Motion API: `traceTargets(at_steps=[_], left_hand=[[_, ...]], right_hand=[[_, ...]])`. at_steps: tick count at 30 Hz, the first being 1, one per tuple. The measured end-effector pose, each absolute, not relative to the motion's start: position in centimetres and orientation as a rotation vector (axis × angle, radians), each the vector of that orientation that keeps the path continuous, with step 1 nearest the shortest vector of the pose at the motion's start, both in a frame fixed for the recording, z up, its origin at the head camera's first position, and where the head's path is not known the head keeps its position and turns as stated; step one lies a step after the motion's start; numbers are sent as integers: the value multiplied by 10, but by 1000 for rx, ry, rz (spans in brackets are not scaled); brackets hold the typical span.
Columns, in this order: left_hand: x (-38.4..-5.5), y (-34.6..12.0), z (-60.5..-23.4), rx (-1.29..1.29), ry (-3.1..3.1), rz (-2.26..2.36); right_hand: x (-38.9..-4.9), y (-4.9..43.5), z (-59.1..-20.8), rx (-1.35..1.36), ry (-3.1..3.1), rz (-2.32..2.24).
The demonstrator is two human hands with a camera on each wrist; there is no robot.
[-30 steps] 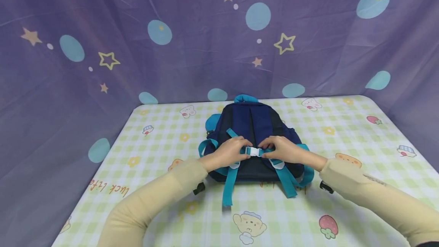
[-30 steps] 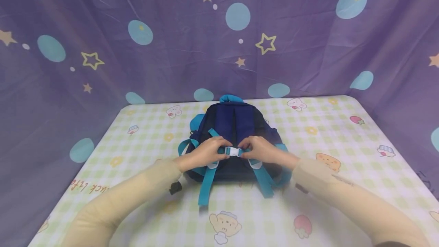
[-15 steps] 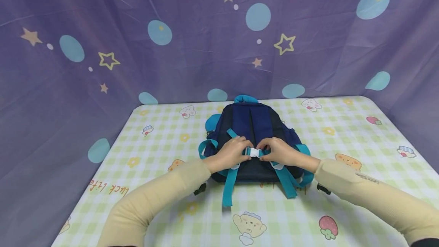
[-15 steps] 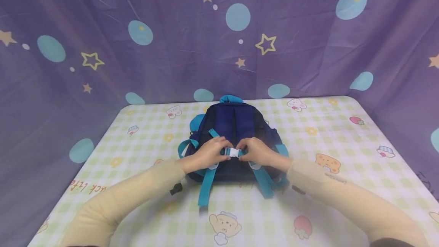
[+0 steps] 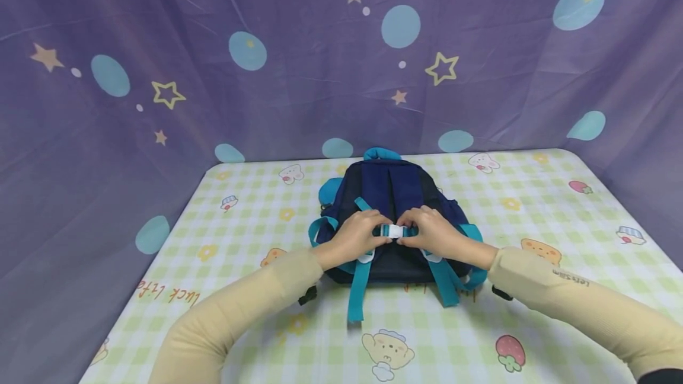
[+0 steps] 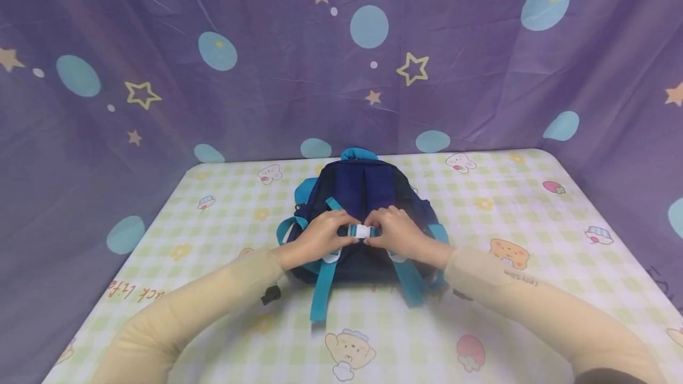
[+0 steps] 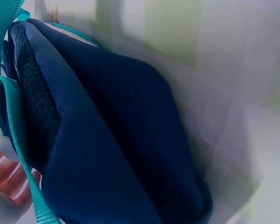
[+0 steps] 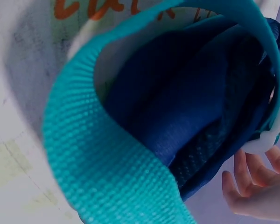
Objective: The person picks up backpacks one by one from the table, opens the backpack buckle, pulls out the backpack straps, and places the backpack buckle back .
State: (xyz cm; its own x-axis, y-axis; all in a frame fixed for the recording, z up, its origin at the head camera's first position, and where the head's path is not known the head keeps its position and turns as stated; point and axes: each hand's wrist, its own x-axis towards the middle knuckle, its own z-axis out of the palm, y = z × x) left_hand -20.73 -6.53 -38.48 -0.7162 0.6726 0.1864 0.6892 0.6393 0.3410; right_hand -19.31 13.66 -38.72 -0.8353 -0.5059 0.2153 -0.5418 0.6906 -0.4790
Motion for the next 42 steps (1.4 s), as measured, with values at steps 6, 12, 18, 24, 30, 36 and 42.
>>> traceTargets(at_steps=[6,12,18,24,30,36,42], left_hand=[[-207,-68,-384,-1166,-2762,-633],[-207,-70,-385,-1184,-2717,-660],[-206,-71,-385,-1189,-2701,-702],[-206,-70,-385,-1195,-2706,-678],[-206,-70,-386,-1220,-2712,-655],[-206,-70,-387,-1230,-2723,-642],[-207,-72,-388,-1181,-2735,-713]], right_hand=[[-189,134,-386,903,-2724,611],[-189,133,-388,942,-2624,471],[-190,134,-386,995,-2606,470],[-193,136,-384,1061,-2578,494],[-196,138,-383,1123,-2588,631],[-198,137,-383,1130,-2643,766],[-196,142,-385,1093,-2690,762]])
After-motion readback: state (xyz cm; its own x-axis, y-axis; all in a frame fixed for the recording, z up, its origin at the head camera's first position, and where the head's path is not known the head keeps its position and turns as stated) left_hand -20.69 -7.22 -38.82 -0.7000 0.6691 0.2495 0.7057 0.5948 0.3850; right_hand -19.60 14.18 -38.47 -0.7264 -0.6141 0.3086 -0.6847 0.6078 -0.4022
